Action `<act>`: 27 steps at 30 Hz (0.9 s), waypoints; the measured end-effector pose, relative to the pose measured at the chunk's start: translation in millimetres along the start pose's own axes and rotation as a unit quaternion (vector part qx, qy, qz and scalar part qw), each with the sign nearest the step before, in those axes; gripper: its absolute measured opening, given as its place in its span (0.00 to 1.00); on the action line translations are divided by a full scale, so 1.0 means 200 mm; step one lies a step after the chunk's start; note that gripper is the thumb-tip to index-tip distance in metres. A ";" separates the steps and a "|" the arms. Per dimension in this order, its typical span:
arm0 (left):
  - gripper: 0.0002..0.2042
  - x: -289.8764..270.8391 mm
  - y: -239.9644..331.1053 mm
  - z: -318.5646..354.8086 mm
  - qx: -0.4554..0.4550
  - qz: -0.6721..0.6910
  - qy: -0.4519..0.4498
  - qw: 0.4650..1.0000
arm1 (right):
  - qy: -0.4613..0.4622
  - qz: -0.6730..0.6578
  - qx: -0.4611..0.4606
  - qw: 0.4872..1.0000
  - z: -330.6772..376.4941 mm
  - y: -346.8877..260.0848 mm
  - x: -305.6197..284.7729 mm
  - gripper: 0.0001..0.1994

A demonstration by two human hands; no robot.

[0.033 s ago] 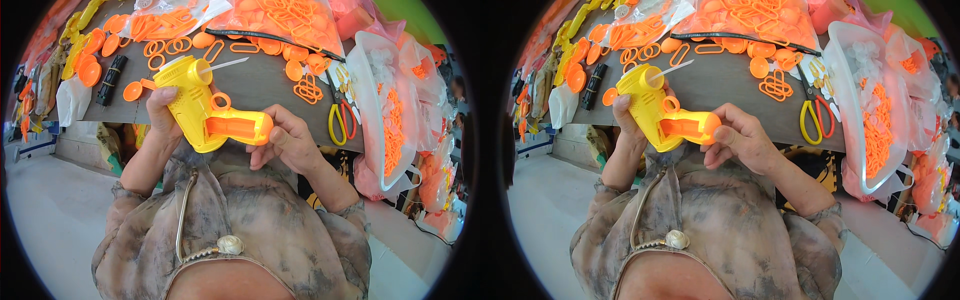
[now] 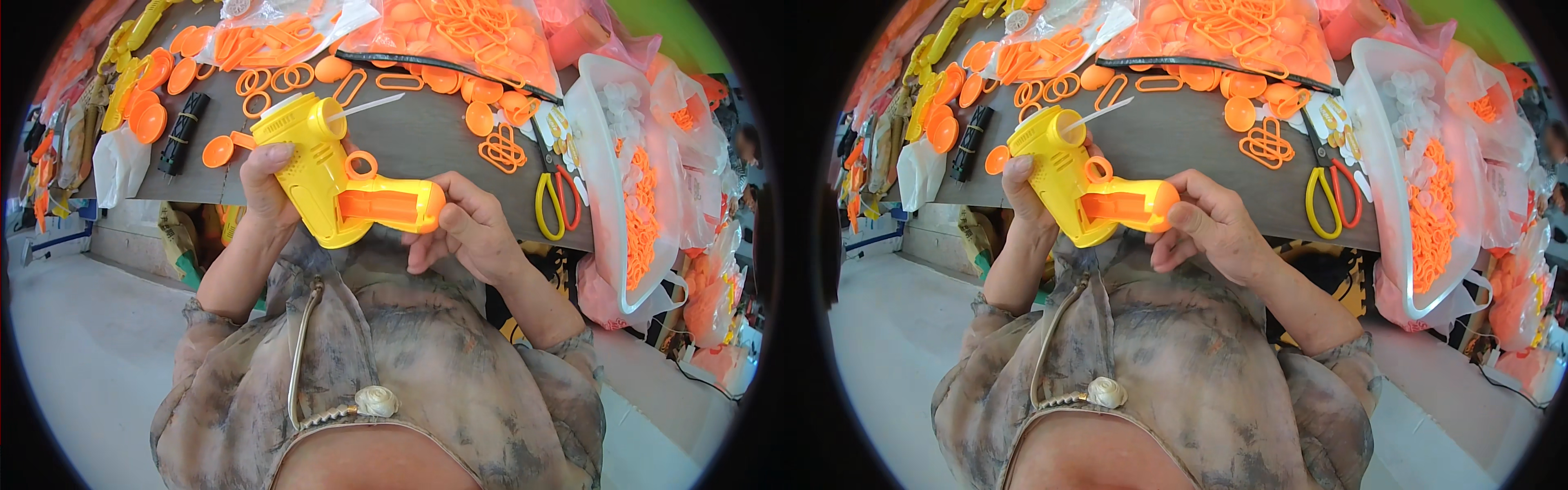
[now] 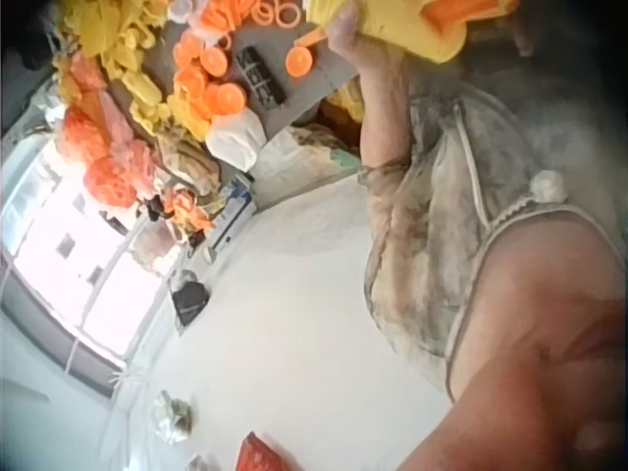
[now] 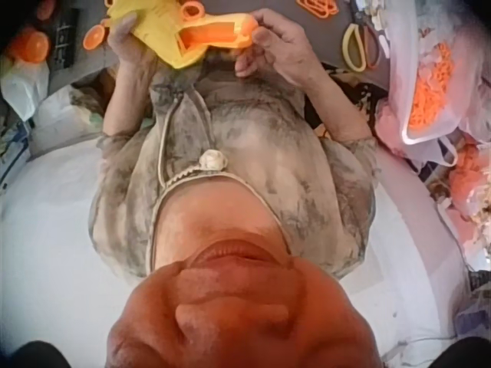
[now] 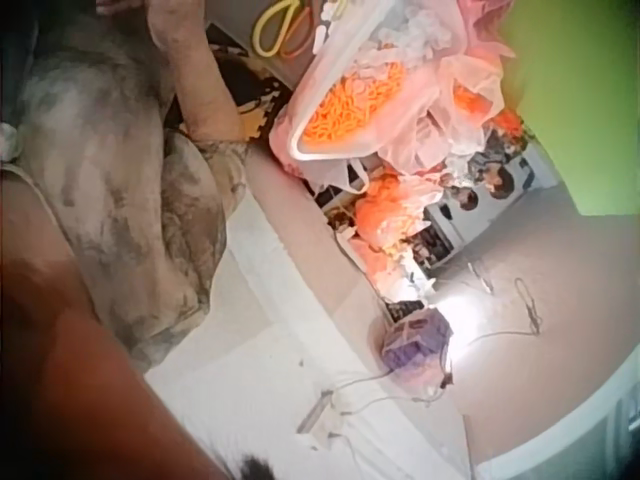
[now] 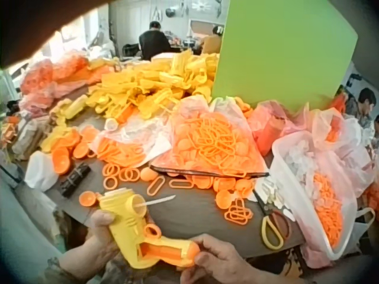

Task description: Assembling components of yellow plastic toy guns and filling them with orange toy projectiles at a workspace.

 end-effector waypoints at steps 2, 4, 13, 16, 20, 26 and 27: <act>0.32 0.01 0.03 -0.01 0.012 -0.003 -0.007 1.000 | 0.081 0.035 0.012 0.996 -0.02 0.00 -0.04 0.22; 0.30 0.02 0.07 -0.03 0.029 -0.050 -0.036 0.998 | 0.125 0.120 0.002 0.985 -0.03 -0.05 -0.05 0.21; 0.34 0.20 0.04 -0.02 0.013 -0.163 -0.047 0.985 | 0.232 0.609 -0.407 0.640 -0.01 -0.41 0.15 0.23; 0.33 0.22 -0.01 0.00 0.008 -0.170 -0.063 0.983 | 0.203 0.605 -0.341 0.690 -0.06 -0.32 0.14 0.23; 0.33 0.21 -0.05 0.02 -0.016 -0.146 -0.110 0.983 | 0.203 0.534 -0.377 0.729 -0.04 -0.26 0.10 0.20; 0.41 0.25 -0.07 0.00 -0.046 -0.121 -0.205 0.970 | 0.222 0.493 -0.418 0.730 0.04 -0.26 0.10 0.18; 0.45 0.31 -0.07 0.01 -0.035 -0.105 -0.209 0.972 | 0.224 0.485 -0.421 0.733 0.05 -0.26 0.09 0.18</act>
Point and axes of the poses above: each hand's wrist, its own z-axis away from the middle knuckle, its own x-axis out of the palm, y = z × x, the point moved 4 cm from there along -z, towards the middle knuckle, and after that the axes turned 9 degrees about x, right-handed, at the moved point
